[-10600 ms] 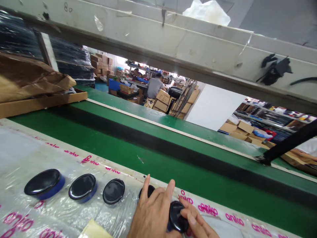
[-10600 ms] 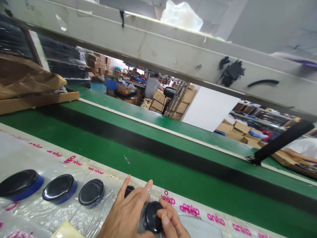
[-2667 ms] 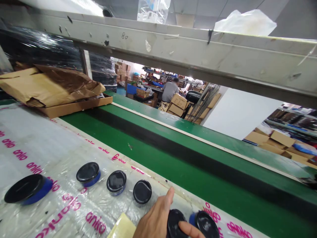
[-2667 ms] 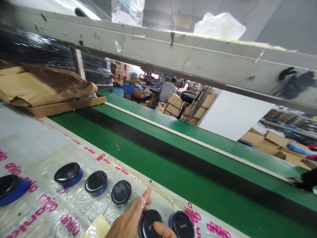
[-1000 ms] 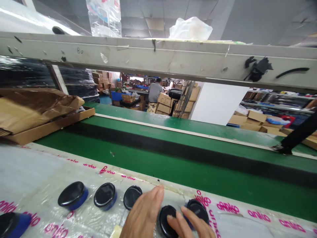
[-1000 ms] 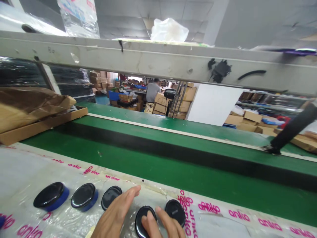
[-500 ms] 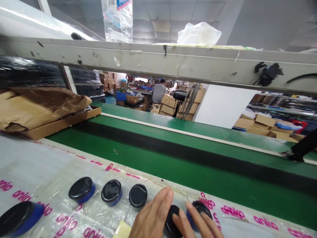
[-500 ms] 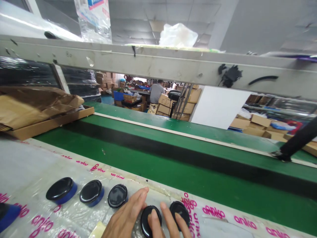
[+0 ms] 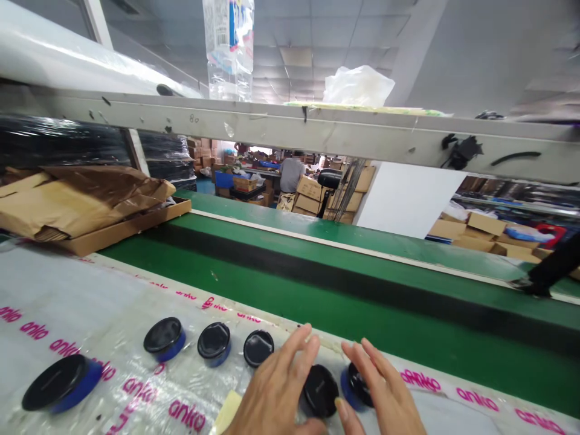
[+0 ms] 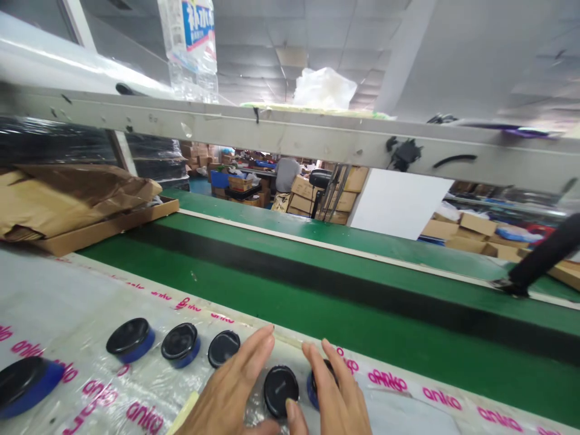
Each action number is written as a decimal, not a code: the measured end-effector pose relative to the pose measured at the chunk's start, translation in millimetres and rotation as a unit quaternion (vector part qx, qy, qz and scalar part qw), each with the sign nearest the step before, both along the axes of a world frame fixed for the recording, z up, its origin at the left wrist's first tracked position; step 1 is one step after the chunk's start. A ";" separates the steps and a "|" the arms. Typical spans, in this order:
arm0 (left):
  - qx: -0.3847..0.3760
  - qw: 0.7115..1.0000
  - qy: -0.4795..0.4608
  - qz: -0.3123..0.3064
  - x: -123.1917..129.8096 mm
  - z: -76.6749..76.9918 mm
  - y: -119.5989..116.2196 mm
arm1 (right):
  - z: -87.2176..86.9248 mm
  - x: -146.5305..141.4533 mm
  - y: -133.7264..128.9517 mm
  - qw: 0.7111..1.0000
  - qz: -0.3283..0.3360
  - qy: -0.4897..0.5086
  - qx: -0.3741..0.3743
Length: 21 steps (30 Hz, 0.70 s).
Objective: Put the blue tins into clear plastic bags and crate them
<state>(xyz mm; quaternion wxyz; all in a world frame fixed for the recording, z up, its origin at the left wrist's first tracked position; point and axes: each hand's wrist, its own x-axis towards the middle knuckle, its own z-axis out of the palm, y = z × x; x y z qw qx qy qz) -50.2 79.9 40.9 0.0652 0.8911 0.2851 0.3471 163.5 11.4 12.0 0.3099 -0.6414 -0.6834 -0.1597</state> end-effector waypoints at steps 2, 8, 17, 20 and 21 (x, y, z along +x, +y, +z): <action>-0.019 0.999 -0.033 0.033 -6.8 14.7 2.5 | 11.0 4.4 2.5 0.997 0.035 -0.030 -0.060; -0.045 0.992 -0.026 0.115 -35.0 43.9 10.9 | 18.2 -5.3 19.5 0.984 0.108 -0.104 -0.099; -0.052 0.986 0.015 0.157 -67.6 29.1 11.4 | 24.2 2.1 39.5 0.991 0.087 -0.088 0.053; -0.024 0.993 -0.065 0.094 -67.9 32.6 6.0 | 50.4 -15.5 36.5 0.989 0.132 0.031 0.057; -0.021 0.993 -0.093 0.070 -67.2 34.0 3.9 | 61.9 -24.1 35.3 0.982 0.167 0.082 0.038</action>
